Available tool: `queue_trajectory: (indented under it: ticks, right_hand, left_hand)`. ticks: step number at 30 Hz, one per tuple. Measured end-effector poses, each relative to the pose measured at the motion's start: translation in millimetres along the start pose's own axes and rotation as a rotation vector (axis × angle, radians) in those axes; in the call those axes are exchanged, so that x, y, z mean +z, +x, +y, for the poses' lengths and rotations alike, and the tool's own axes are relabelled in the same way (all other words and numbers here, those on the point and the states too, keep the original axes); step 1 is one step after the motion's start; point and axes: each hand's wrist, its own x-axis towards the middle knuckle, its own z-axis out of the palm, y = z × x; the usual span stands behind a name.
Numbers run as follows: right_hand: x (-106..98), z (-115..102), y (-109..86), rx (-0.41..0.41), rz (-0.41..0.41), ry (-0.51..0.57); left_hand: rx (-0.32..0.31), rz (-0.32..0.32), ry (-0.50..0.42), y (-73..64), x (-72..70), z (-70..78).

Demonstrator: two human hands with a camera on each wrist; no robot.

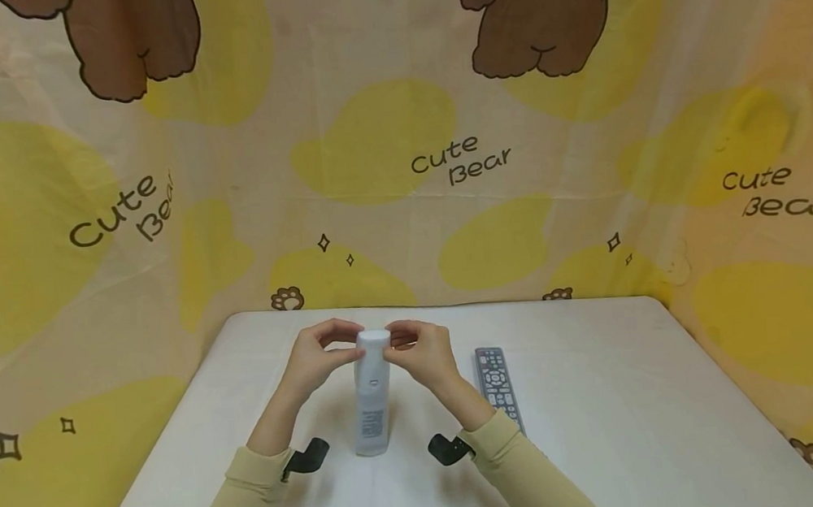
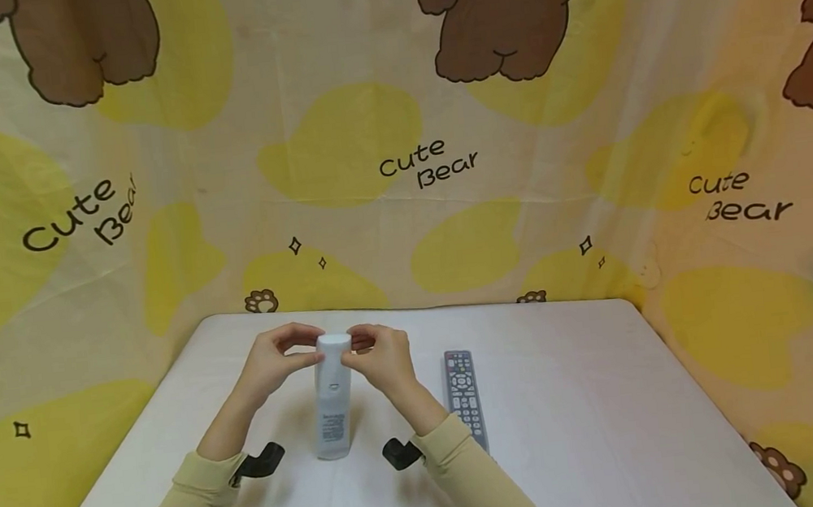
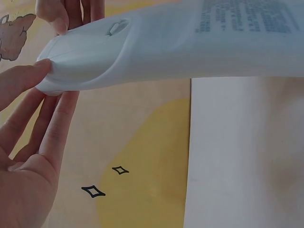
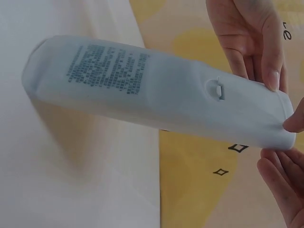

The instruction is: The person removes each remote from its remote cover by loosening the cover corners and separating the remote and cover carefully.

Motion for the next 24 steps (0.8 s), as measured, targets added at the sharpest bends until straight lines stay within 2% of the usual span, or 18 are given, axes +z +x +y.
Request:
queue_trajectory:
  ticks: [4,7,11,24]
  right_hand:
    - [0,1,-1.1,-0.045,0.012,0.02]
    - [0,3,-1.3,-0.056,0.01,0.051]
    - [-1,6,-1.0,-0.076,0.004,0.067]
    - [-4,11,-2.1,-0.23,0.024,0.0]
  left_hand:
    - [0.002,0.007,-0.016,5.0,-0.2,-17.4]
    - [0.01,0.01,-0.025,5.9,-0.1,-22.3]
    - [0.015,0.012,-0.038,6.7,0.7,-24.6]
    - [0.011,0.003,-0.03,8.5,2.4,-25.4]
